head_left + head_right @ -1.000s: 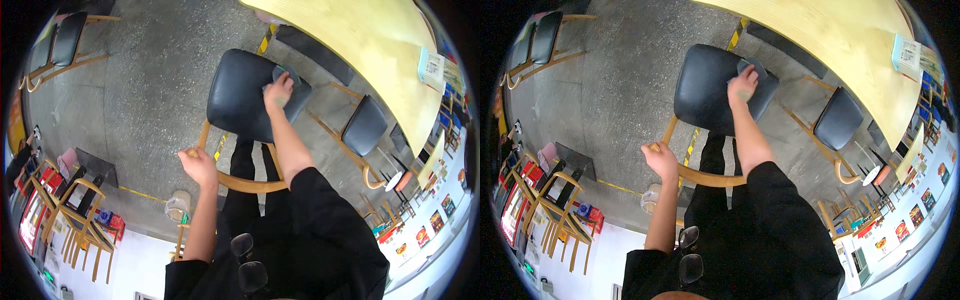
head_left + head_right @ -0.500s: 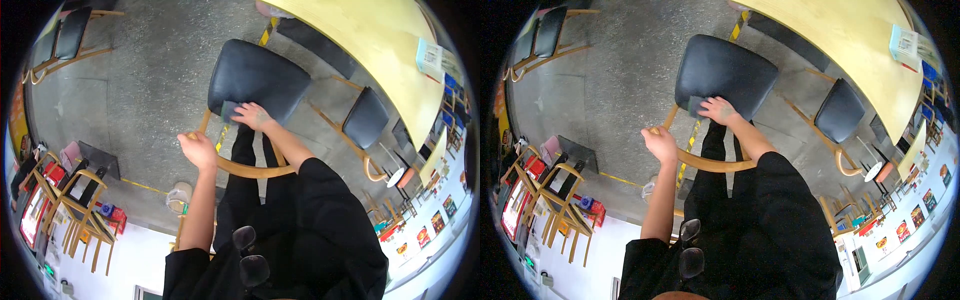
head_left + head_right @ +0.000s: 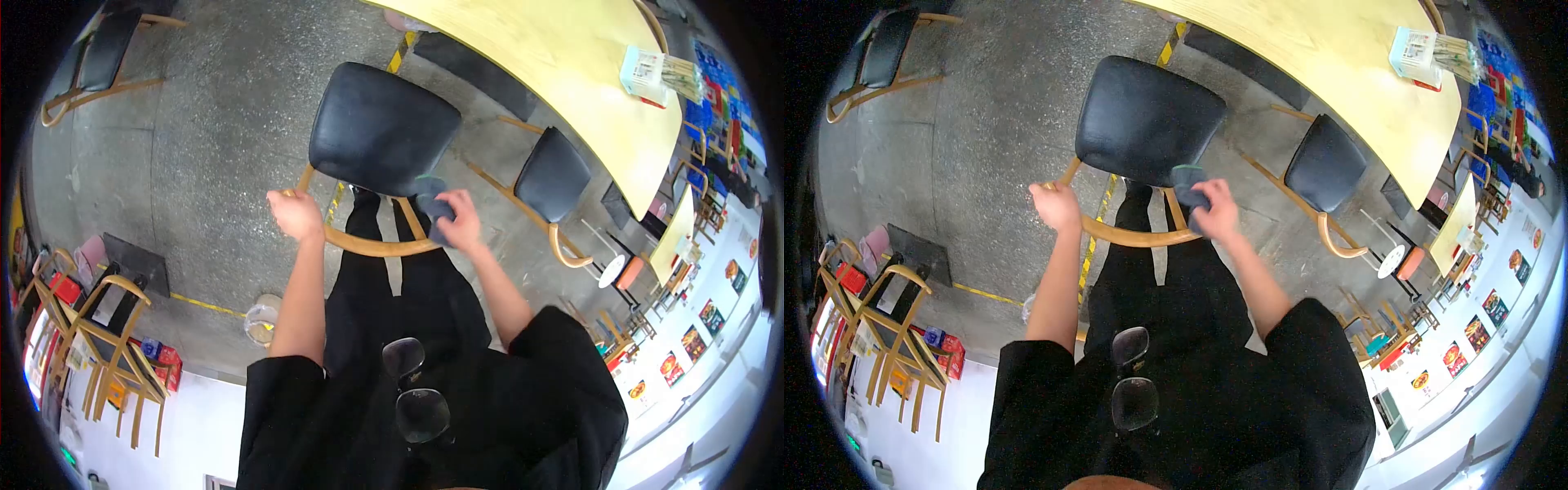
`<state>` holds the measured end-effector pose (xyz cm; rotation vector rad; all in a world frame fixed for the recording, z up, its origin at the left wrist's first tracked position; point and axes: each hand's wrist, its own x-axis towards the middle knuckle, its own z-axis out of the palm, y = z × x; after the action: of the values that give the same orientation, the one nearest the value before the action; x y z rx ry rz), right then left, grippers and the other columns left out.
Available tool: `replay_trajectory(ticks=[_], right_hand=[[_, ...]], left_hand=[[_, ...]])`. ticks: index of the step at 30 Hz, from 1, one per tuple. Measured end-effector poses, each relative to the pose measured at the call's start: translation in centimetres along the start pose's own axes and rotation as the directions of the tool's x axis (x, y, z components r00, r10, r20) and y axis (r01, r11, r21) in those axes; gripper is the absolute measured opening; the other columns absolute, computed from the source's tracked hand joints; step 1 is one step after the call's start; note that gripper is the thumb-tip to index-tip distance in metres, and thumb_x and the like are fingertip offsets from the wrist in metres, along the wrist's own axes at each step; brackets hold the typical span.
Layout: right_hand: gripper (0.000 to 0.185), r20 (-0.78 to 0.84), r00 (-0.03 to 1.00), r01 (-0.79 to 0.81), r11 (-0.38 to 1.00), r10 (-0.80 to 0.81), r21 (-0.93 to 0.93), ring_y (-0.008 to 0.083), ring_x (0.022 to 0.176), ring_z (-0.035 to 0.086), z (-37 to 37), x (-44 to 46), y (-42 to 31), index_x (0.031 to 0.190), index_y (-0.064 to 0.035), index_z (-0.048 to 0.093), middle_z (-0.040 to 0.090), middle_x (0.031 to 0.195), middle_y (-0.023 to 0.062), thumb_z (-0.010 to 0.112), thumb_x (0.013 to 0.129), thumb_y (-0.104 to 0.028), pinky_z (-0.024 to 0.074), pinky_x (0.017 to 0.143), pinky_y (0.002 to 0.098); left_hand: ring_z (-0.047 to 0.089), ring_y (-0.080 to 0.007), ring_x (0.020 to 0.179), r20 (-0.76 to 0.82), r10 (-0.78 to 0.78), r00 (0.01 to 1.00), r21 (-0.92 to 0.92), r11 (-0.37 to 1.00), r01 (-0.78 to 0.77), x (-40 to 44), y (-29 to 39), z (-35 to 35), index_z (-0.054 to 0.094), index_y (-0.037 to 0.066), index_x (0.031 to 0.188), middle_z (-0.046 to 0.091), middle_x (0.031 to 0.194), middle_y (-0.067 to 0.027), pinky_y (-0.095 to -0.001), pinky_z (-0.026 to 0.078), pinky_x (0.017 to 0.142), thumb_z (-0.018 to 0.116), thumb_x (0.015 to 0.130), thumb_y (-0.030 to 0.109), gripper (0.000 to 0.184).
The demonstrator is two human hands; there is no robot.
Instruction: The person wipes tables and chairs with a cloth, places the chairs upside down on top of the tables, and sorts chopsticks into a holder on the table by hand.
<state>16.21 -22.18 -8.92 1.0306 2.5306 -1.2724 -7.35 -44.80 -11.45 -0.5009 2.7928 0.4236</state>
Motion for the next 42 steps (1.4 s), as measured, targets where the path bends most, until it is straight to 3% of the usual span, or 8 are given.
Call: replay_trajectory(ticks=[5,13,17,23,29,35,37,42], right_hand=[[0.055,0.293,0.902,0.345,0.938,-0.317,-0.048,0.0374,0.114,0.057,4.1,-4.7,-6.0,0.125,-0.0128,0.06,0.055,0.116,0.0135,0.071,0.072,-0.01,0.0501,0.096,0.0441],[0.066,0.457,0.852,0.409,0.871,-0.256,-0.274,0.0366,0.105,0.064,6.9,-4.2,-6.8,0.137,-0.0087,0.052,0.059,0.113,0.0155,0.076,0.076,-0.014,0.0549,0.086,0.0459],[0.071,0.426,0.879,0.372,0.869,-0.216,-0.327,0.0354,0.104,0.064,8.4,-4.3,-9.7,0.143,-0.0091,0.048,0.06,0.113,0.0165,0.074,0.077,-0.012,0.0567,0.085,0.0449],[0.06,0.213,0.943,0.327,0.839,-0.257,-0.435,0.0364,0.105,0.065,15.8,-2.4,-16.1,0.148,-0.0105,0.043,0.057,0.124,0.0197,0.056,0.089,-0.009,0.06,0.08,0.0424],[0.059,0.121,0.739,0.651,0.655,-0.663,-0.385,0.0361,0.113,0.064,14.6,-2.0,-15.8,0.141,-0.0261,0.054,0.051,0.138,0.0226,0.061,0.085,-0.01,0.0625,0.072,0.0374],[0.038,0.503,0.635,0.723,0.68,-0.586,-0.121,0.0293,0.118,0.062,5.1,-4.3,-5.4,0.123,-0.0351,0.067,0.059,0.128,0.0088,0.056,0.091,-0.018,0.056,0.093,0.0408],[0.033,0.656,0.662,0.617,0.761,-0.363,-0.201,0.0302,0.115,0.063,-0.8,-4.5,-3.9,0.118,-0.0337,0.07,0.061,0.12,0.0106,0.057,0.092,-0.019,0.0558,0.091,0.0421],[0.035,0.179,0.984,0.1,0.832,-0.001,-0.546,0.0359,0.106,0.065,-14.1,-1.7,3.8,0.119,-0.0265,0.07,0.063,0.116,0.0162,0.067,0.085,-0.019,0.0542,0.092,0.0453]], left_hand=[[0.064,-0.0474,0.094,0.029,0.002,1.0,-0.02,1.0,-0.001,0.2,-0.8,0.6,0.05,0.0,0.104,0.063,0.103,-0.0251,-0.0564,0.052,0.079,0.065,0.088,0.016,0.027],[0.062,-0.0471,0.107,0.094,0.002,0.996,-0.144,0.99,0.011,0.2,-1.1,-0.2,0.052,-0.001,0.111,0.063,0.111,-0.0265,-0.0555,0.048,0.091,0.063,0.092,0.035,0.042],[0.054,-0.0489,0.125,0.43,-0.051,0.901,-0.126,0.985,0.116,1.8,-0.4,-4.0,0.055,-0.002,0.127,0.057,0.134,-0.0301,-0.0532,0.043,0.104,0.048,0.098,0.053,0.063],[0.047,-0.0442,0.137,0.498,0.075,0.864,-0.233,0.971,0.05,6.1,-5.9,1.9,0.052,-0.001,0.139,0.052,0.142,-0.0302,-0.0479,0.035,0.115,0.038,0.103,0.05,0.064],[0.063,-0.029,0.095,0.73,0.029,0.683,-0.228,0.952,0.204,7.3,-6.1,-0.7,0.055,0.011,0.134,0.063,0.119,-0.0146,-0.0469,0.048,0.084,0.036,0.103,0.056,0.057],[0.064,-0.0282,0.085,0.683,0.0,0.73,-0.285,0.92,0.267,6.2,-6.0,0.1,0.053,0.014,0.133,0.066,0.109,-0.0092,-0.0452,0.047,0.066,0.035,0.101,0.064,0.061],[0.064,-0.0288,0.083,0.697,-0.033,0.716,-0.3,0.894,0.333,6.4,-6.8,0.9,0.052,0.012,0.133,0.067,0.105,-0.01,-0.047,0.048,0.064,0.035,0.101,0.065,0.064],[0.064,-0.0272,0.08,0.626,-0.016,0.779,-0.556,0.692,0.461,4.5,-8.0,5.6,0.05,0.01,0.13,0.064,0.091,-0.009,-0.047,0.053,0.064,0.059,0.099,0.036,0.041]])
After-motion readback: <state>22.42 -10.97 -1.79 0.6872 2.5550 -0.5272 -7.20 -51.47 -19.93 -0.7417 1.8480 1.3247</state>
